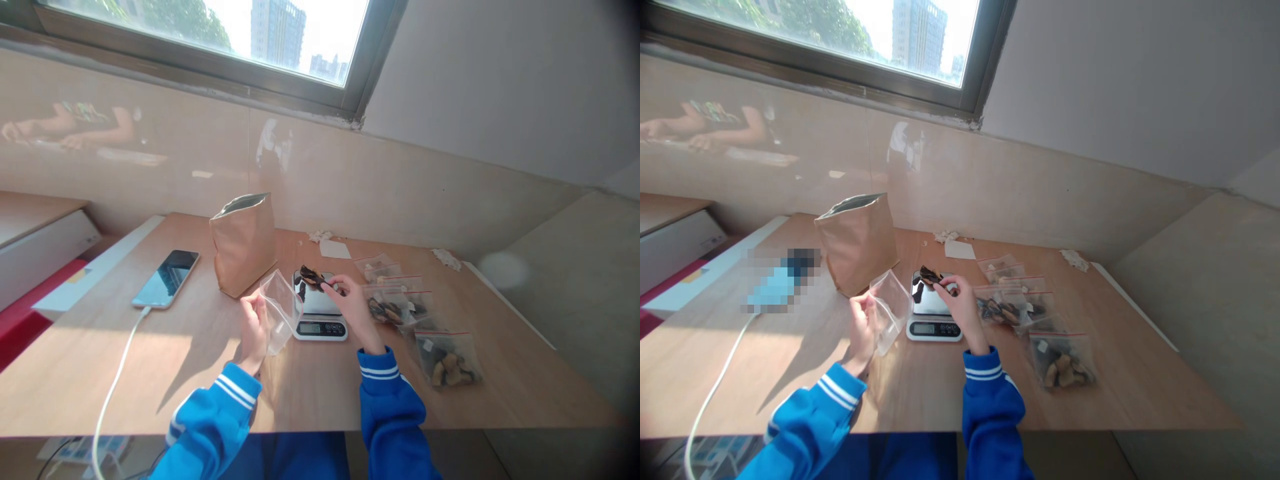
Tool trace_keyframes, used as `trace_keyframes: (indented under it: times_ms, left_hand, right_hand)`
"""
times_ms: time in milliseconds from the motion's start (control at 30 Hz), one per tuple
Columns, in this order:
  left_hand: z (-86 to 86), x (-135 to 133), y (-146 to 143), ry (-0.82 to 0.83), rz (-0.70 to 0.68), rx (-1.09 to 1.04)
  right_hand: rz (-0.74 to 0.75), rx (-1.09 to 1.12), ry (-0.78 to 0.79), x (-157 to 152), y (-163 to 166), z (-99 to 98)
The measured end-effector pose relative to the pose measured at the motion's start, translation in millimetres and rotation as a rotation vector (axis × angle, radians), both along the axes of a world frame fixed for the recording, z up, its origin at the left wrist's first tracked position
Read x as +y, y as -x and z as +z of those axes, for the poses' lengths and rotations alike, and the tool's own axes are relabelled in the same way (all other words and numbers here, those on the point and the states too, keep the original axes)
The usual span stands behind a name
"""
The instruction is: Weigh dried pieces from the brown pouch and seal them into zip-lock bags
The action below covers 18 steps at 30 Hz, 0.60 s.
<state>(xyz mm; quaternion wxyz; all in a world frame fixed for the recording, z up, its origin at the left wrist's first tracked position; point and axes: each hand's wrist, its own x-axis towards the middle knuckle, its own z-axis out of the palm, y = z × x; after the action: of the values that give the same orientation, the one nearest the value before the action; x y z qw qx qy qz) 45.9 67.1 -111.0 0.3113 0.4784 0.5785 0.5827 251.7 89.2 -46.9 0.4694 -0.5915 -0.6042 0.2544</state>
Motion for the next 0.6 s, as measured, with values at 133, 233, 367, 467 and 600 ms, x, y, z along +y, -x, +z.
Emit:
trace_keyframes:
  times_ms: [133,233,367,467,600]
  left_hand:
    - [-2.1,-0.5,-1.5,-0.055,-0.080,-0.025]
    - [-0.7,-2.7,-2.9,-0.093,-0.109,-0.031]
    - [2.8,-5.1,-4.3,-0.102,-0.117,-0.068]
    - [3.7,-3.6,-3.4,-0.029,-0.043,-0.070]
    - [3.9,1.0,0.4,0.041,0.096,-0.036]
  right_hand:
    - [0.268,0.017,0.087,-9.7,36.8,42.4]
    - [0.359,-0.206,0.061,-13.9,57.8,60.5]
    - [0.408,-0.360,-0.025,-18.2,78.1,64.2]
    - [0.395,-0.318,-0.176,-16.9,83.2,56.2]
    - [0.040,-0.292,-0.302,4.6,68.3,22.7]
